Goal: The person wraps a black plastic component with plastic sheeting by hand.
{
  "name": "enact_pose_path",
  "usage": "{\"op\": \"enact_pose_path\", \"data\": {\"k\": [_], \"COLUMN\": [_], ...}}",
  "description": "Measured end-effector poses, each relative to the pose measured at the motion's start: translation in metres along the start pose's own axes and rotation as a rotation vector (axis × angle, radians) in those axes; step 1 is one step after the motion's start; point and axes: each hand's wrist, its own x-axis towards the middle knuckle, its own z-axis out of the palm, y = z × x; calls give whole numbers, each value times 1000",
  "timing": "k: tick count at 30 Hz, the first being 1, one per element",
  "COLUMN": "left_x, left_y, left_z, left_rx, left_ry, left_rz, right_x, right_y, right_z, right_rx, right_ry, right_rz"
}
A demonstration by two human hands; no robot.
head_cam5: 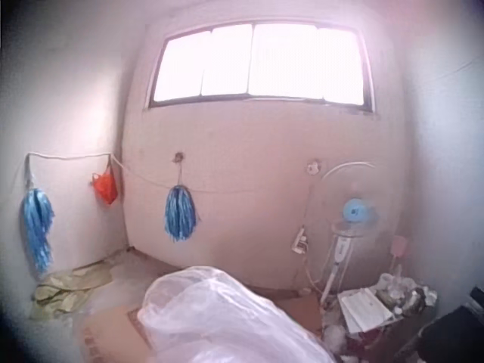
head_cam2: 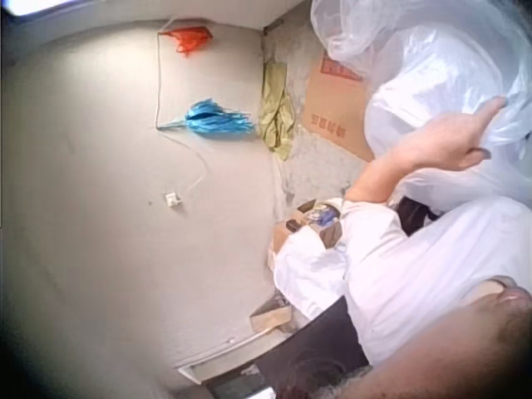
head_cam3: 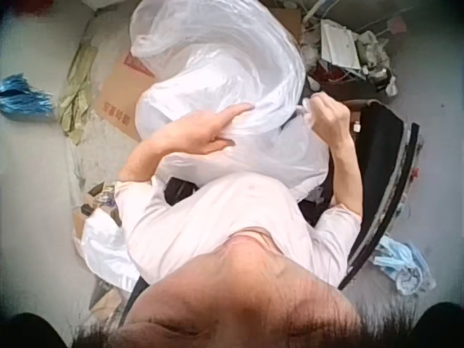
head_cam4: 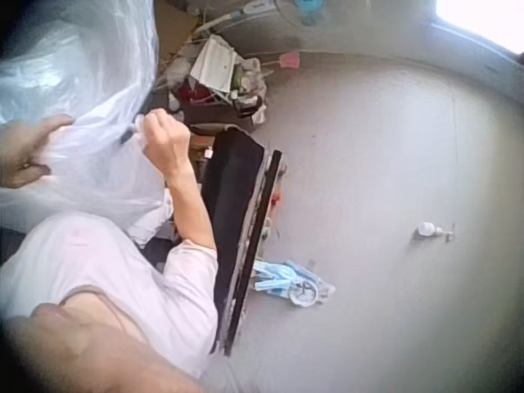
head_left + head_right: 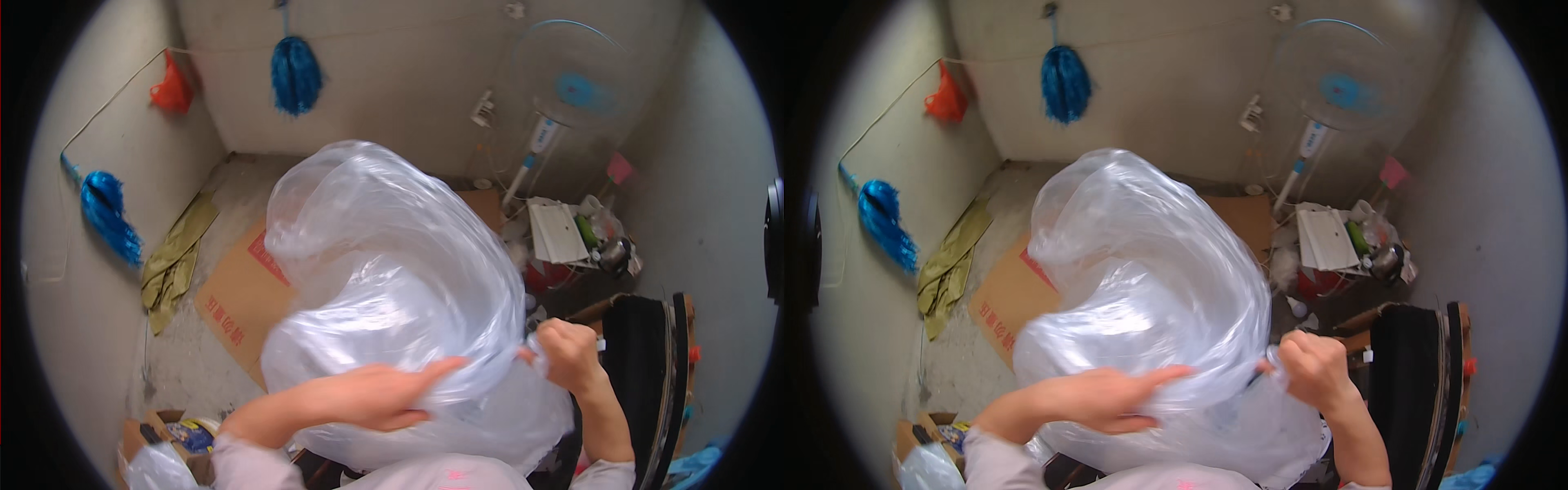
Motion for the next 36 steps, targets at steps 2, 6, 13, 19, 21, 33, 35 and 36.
{"op": "enact_pose_path", "data": {"k": [2, 6, 13, 19, 21, 33, 35, 36], "left_x": [-67, -192, -258, -262, -305, -355, -374, -356], "left_y": [9, 45, 6, -142, -179, -236, -211, -249], "left_z": [-21, 13, -10, 95, 136, -93, -77, -43], "left_rx": [126, 301, 130, 604, 656, -175, 1001, 1169], "left_ry": [163, 1170, 1907, 1250, 1111, 1991, 1215, 982], "left_rz": [-214, -91, -135, -1288, -1486, -508, -1017, -935], "right_x": [-30, 22, 97, -2, -117, 169, 161, 133], "right_y": [32, -6, 59, 71, 97, 164, 156, 197], "right_z": [27, 60, 128, 80, 73, 123, 121, 181], "right_rx": [-108, 83, 119, -114, 87, 2012, 1694, 1155], "right_ry": [166, 63, 49, -69, -909, 296, 176, -61], "right_rz": [119, -219, 336, 134, 590, 459, 514, 957]}}
